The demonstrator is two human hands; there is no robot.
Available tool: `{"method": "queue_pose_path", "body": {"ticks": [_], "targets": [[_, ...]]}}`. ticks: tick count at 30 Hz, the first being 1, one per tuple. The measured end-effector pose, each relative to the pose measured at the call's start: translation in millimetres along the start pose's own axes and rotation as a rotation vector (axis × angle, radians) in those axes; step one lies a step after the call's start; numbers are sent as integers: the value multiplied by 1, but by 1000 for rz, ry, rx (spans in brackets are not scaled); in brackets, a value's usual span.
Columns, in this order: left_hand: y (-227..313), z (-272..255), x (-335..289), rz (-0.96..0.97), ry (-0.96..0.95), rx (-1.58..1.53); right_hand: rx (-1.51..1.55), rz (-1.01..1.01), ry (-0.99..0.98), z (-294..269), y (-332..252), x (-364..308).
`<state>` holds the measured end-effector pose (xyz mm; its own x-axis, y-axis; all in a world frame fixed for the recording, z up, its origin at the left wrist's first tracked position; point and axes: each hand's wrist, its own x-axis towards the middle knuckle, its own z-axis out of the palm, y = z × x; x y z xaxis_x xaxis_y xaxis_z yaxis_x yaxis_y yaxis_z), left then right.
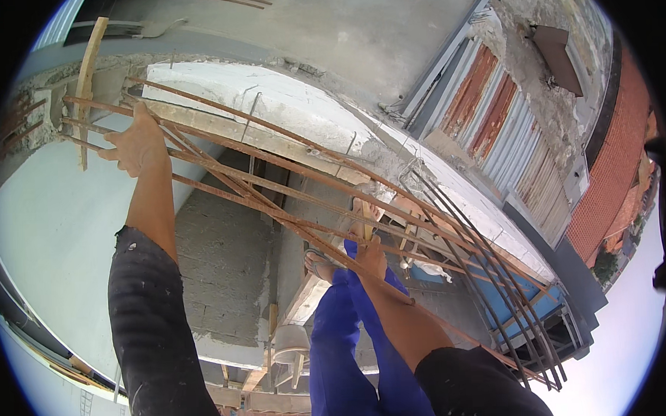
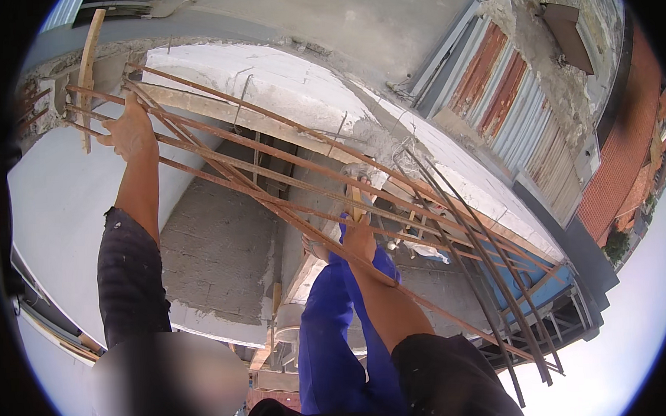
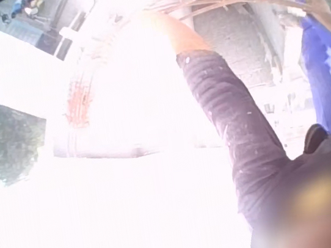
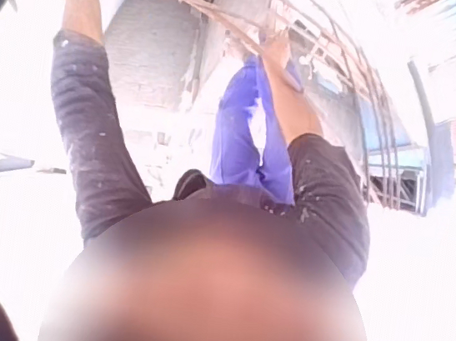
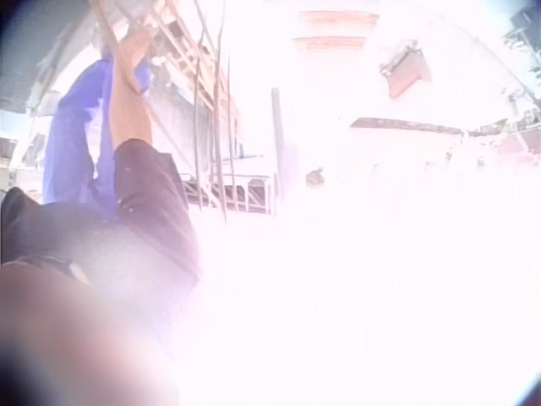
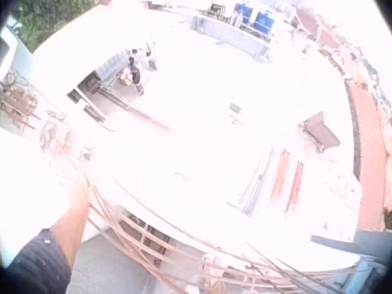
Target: The person sits on the floor and ties rebar rods together using wire and pliers. They also use a hammer to drive nails into wooden supports to secure the rebar framework.
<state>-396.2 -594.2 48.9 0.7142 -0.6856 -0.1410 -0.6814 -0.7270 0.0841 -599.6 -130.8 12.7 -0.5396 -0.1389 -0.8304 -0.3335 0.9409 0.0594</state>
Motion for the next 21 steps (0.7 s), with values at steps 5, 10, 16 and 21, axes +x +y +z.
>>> {"method": "queue_pose_path", "body": {"ticks": [5, 10, 16, 21], "targets": [[-8, 1, 2, 25, -11, -65, 182, 2, 270, 48, 18, 56], [-12, 9, 17, 71, 14, -99, -30, -133, 530, 87, 44, 126], [-21, 11, 30, 282, -54, -154, 105, -216, 672, 90, 62, 171], [-23, 18, 33, 233, -13, -194, -73, -768, 727, 78, 0, 179]]}}
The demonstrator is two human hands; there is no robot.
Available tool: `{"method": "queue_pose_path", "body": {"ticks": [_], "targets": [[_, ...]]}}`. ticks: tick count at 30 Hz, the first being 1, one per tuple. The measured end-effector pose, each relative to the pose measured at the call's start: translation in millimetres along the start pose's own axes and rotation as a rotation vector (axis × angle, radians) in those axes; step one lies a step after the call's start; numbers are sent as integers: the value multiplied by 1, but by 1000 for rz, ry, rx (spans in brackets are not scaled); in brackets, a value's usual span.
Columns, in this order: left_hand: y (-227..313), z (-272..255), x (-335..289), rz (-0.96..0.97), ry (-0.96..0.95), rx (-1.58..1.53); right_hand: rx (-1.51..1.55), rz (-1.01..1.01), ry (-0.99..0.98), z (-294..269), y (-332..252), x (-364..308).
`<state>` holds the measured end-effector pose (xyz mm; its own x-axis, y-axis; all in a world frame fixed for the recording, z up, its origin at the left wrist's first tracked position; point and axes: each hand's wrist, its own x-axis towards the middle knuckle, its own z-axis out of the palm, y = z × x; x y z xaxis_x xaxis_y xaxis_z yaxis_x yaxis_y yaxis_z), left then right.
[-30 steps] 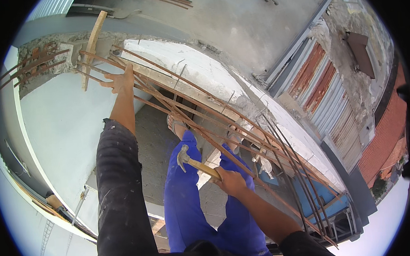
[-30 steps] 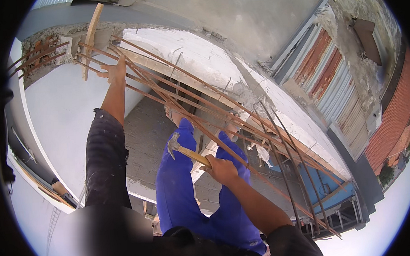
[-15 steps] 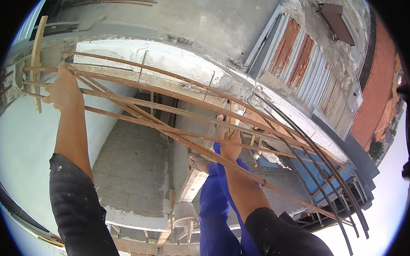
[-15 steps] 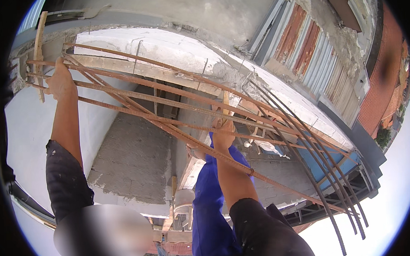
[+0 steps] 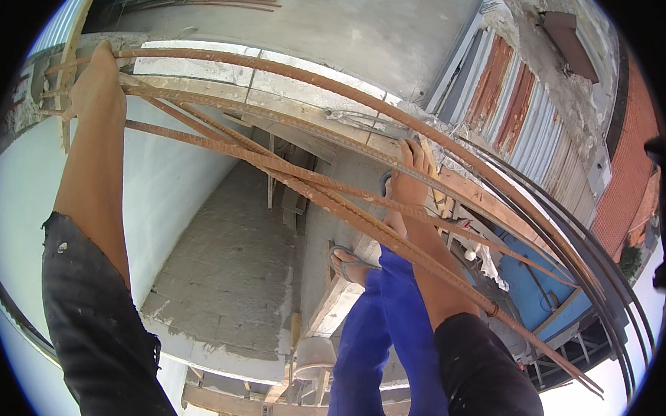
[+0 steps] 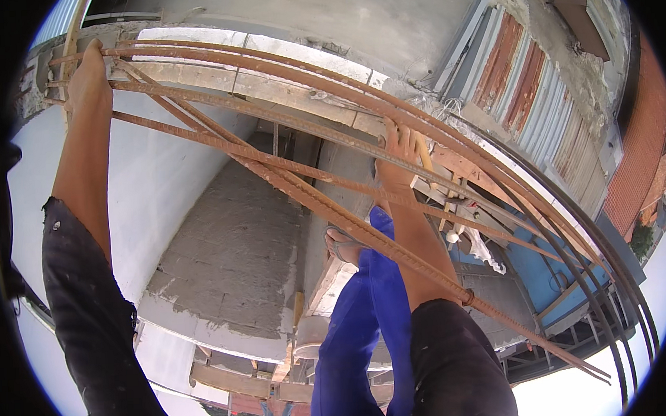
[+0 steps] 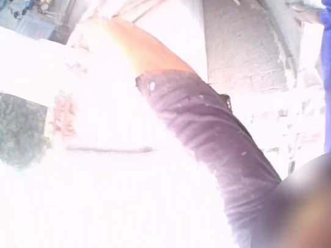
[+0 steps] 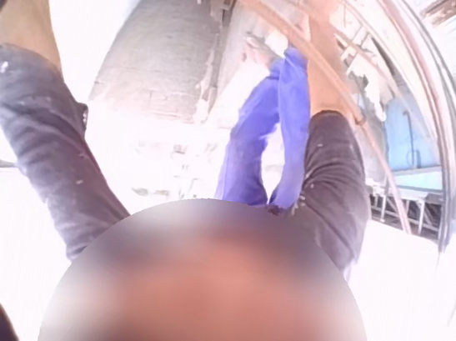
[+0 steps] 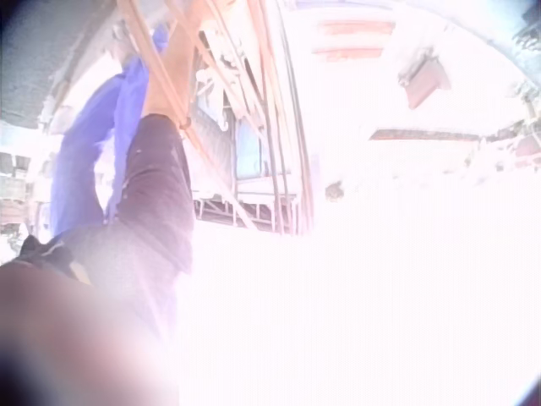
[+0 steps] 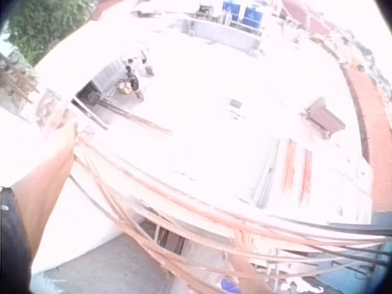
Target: The person sits on the floor and ties rebar rods together using wire and pliers. They also use a hammer to drive nails into wooden supports to secure the rebar framework.
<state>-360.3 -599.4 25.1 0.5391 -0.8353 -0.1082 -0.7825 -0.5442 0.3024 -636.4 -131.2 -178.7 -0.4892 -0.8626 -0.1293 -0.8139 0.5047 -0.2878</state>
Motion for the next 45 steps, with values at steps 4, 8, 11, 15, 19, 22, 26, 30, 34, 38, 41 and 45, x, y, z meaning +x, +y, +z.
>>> {"method": "queue_pose_path", "body": {"ticks": [4, 8, 11, 15, 19, 22, 26, 30, 34, 38, 41, 45], "targets": [[-1, 1, 6, 0, 5, 6, -76, -39, -47, 24, -38, 49], [-3, -2, 5, -5, -60, -17, -115, -24, -61, 33, -48, 65], [-1, -3, -1, -17, -36, -32, -62, -123, -56, 32, -43, 68], [0, -2, -11, -17, 7, -21, -12, -157, -77, 34, -49, 69], [0, -1, -16, -35, 50, -5, 376, 20, -295, 19, -99, 40], [6, -8, -20, -74, 90, 33, 457, -37, -571, -31, -167, -16], [20, -19, -28, -148, 48, 103, 682, 128, -1032, -161, -236, -65], [25, -24, -27, -247, 7, 9, 774, 162, -695, -285, -264, -16], [24, -27, -23, -243, 37, 57, 508, -58, -233, -282, -280, 119], [27, -27, -24, -259, 0, 61, 425, -111, -394, -222, -298, 184], [28, -26, -22, -272, -37, 60, 249, -140, -377, -193, -300, 186], [25, -26, -21, -247, -43, 79, 209, -121, -382, -177, -293, 183]]}}
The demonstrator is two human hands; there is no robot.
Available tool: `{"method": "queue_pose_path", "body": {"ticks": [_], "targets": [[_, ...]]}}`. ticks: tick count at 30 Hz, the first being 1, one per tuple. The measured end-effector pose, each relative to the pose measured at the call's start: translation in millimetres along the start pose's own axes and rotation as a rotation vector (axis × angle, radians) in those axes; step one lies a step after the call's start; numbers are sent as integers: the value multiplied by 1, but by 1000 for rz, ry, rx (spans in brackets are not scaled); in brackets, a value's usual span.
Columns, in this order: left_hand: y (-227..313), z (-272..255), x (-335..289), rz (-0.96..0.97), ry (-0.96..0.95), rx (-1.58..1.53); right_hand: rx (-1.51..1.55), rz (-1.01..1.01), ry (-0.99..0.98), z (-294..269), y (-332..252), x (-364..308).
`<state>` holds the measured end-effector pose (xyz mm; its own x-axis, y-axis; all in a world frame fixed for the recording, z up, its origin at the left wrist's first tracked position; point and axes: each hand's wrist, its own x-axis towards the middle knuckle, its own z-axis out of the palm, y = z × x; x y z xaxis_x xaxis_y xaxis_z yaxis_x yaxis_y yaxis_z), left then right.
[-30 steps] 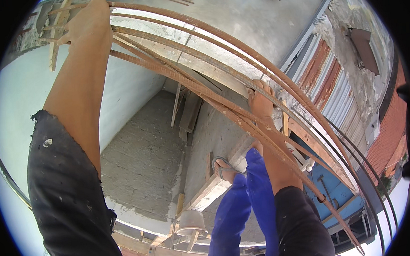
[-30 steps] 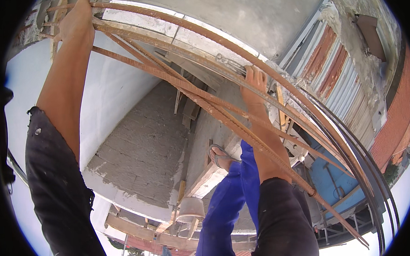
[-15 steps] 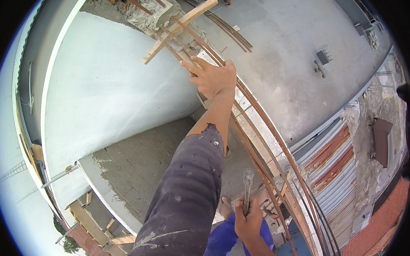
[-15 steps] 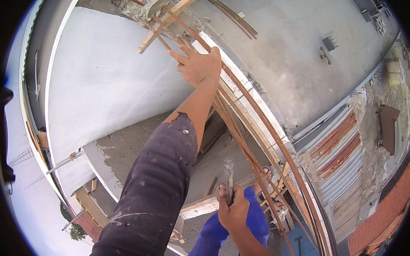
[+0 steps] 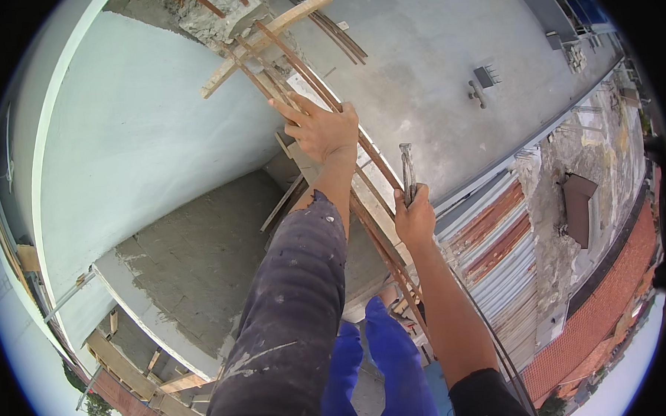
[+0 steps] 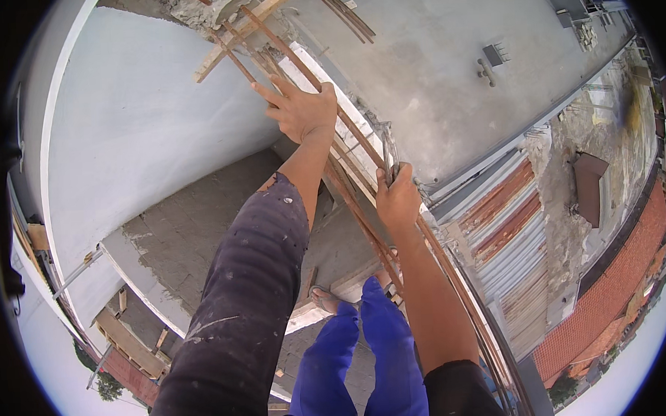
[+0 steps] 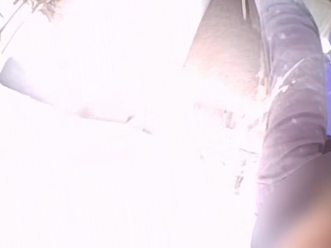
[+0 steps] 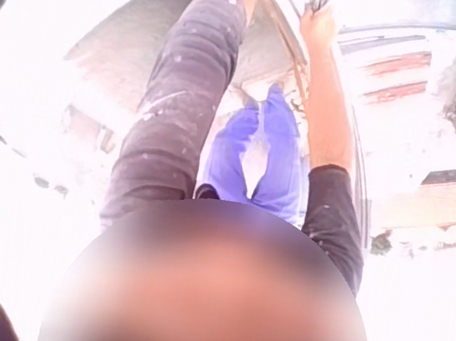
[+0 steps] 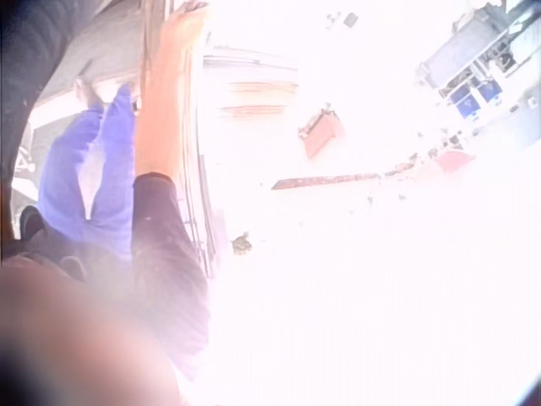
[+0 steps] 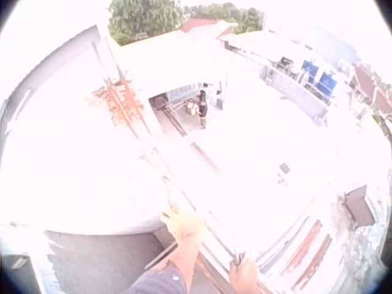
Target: The person sits on the floor and ties rebar rods together using wire and pliers. They also use a hammer to drive nails into wooden supports to secure the rebar framework.
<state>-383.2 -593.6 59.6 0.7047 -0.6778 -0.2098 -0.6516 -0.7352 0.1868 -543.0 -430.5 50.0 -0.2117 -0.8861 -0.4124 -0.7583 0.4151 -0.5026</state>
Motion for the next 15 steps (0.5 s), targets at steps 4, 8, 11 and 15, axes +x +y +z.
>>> {"method": "queue_pose_path", "body": {"ticks": [4, 8, 11, 15], "targets": [[-2, 0, 2, 3, 10, -31, 10, -37, -5, 8, 6, 13], [-1, 2, 3, 9, 47, 8, 9, 10, -24, 13, 8, 17], [1, 4, 3, 7, 83, 18, 18, -18, -8, 12, 10, 14], [2, 4, 2, -17, 56, -9, 39, 11, -71, 7, 10, 16]]}}
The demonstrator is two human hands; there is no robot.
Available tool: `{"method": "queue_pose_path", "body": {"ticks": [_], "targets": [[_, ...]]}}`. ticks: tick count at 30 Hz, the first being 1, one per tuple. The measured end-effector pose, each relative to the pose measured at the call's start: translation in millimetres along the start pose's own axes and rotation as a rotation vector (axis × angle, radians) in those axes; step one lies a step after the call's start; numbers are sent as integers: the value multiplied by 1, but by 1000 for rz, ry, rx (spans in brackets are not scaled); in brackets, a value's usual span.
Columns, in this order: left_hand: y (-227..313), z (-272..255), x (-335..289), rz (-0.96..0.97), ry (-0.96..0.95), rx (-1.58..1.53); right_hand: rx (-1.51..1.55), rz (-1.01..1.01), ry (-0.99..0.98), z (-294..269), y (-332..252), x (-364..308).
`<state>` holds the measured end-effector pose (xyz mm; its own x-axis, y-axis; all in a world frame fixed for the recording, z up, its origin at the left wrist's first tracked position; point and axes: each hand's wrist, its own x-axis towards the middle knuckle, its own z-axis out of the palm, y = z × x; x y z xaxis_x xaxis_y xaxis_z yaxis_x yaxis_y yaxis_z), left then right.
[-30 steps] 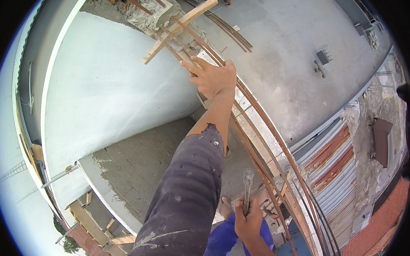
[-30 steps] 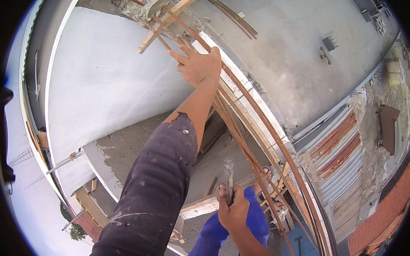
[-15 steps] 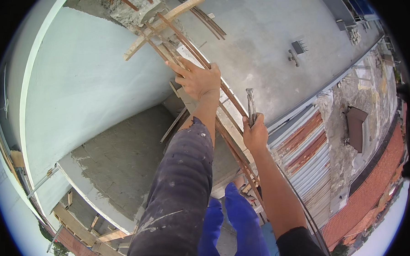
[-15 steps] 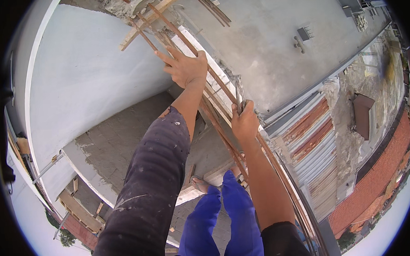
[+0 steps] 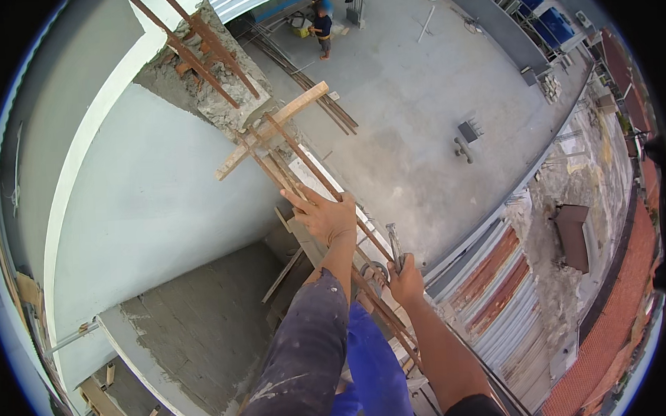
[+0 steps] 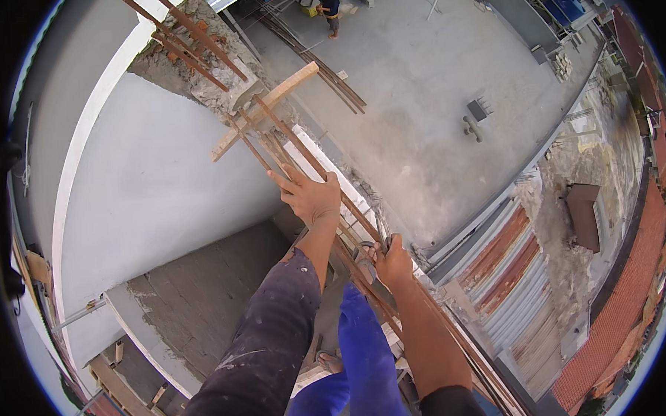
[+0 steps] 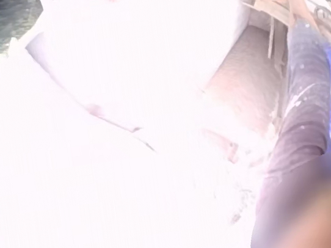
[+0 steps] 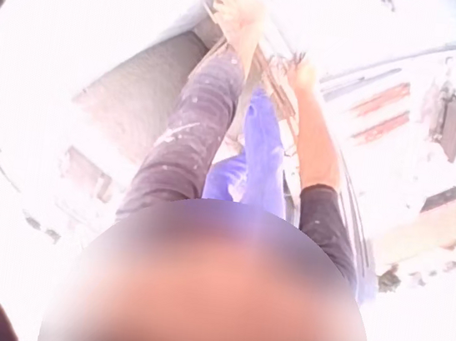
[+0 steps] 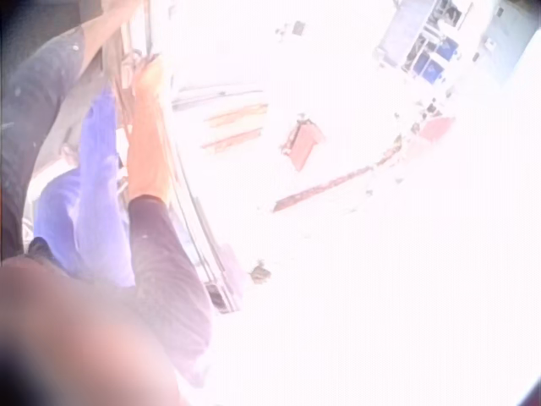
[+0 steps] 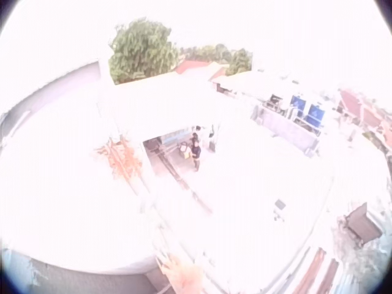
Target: The person sits on the floor and ties rebar rods together using wire and pliers. They also use a hammer to drive nails into wooden supports to secure the rebar framework.
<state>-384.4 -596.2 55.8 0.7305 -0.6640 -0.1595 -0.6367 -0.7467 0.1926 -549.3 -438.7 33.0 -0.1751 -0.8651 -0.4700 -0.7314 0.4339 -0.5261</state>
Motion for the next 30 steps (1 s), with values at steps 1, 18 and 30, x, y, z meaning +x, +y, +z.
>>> {"method": "queue_pose_path", "body": {"ticks": [1, 18, 30], "targets": [[0, -1, 0, -18, -49, -10, -20, 14, -19, -2, -1, 1], [-16, -20, 36, -59, 21, -338, 28, 160, -224, -26, -17, 0], [9, -20, 233, -29, 138, -297, 23, 177, -283, -29, -9, 4]]}}
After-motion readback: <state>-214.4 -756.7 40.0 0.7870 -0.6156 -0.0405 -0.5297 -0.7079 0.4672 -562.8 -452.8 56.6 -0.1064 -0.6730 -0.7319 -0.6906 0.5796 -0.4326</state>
